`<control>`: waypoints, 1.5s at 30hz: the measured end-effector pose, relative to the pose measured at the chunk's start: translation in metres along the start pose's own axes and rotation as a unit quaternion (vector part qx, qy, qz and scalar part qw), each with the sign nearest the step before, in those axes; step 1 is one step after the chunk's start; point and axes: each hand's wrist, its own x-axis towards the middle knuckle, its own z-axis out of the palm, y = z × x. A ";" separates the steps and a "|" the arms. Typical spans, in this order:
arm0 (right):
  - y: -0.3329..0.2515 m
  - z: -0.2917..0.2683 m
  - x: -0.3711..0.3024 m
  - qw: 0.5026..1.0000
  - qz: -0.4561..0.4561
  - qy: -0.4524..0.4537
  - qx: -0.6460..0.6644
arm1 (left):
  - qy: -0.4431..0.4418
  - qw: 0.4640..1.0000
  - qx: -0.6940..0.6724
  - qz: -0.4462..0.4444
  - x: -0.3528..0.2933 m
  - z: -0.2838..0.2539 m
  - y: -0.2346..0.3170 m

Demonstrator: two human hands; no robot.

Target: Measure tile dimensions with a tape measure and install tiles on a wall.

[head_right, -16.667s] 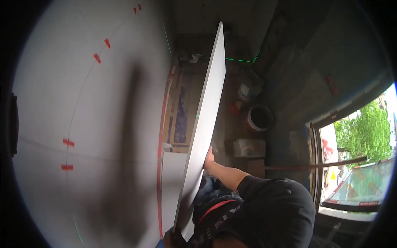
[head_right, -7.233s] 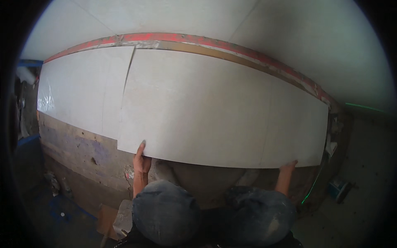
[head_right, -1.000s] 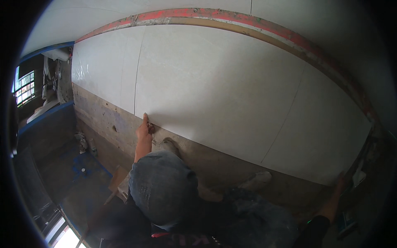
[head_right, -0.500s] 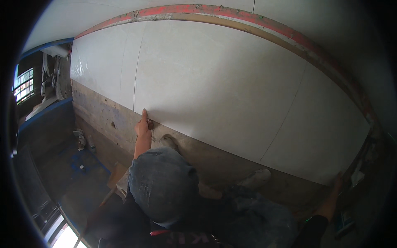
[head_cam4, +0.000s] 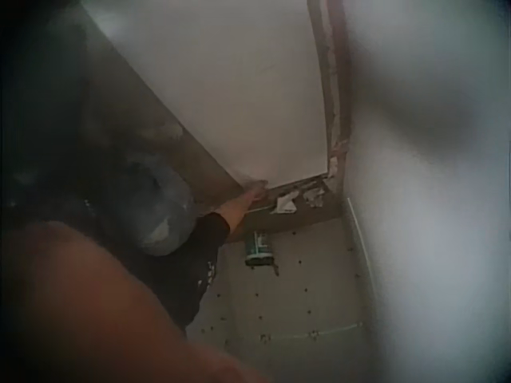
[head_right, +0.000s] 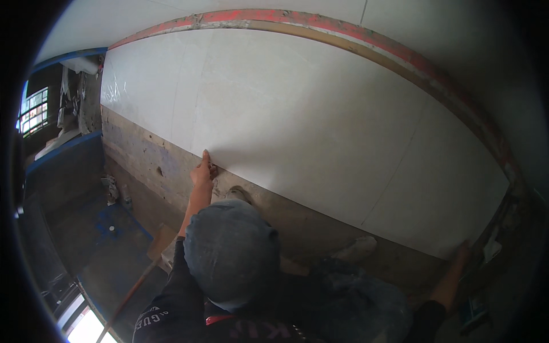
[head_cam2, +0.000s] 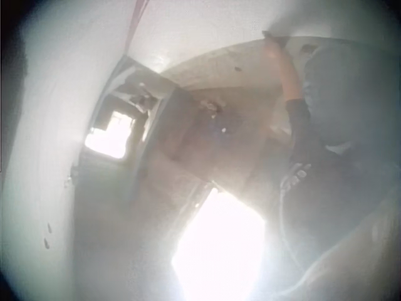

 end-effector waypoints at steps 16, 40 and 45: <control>-0.579 -0.195 -0.187 0.784 -0.587 0.197 0.044 | -0.070 0.996 -0.056 0.026 -0.013 -0.031 0.011; -0.625 -0.208 -0.278 0.776 -0.618 0.103 0.078 | -0.109 0.986 -0.124 -0.022 0.013 -0.062 0.017; -0.632 -0.204 -0.297 0.777 -0.619 0.055 0.099 | -0.099 0.988 -0.118 -0.035 0.017 -0.076 0.014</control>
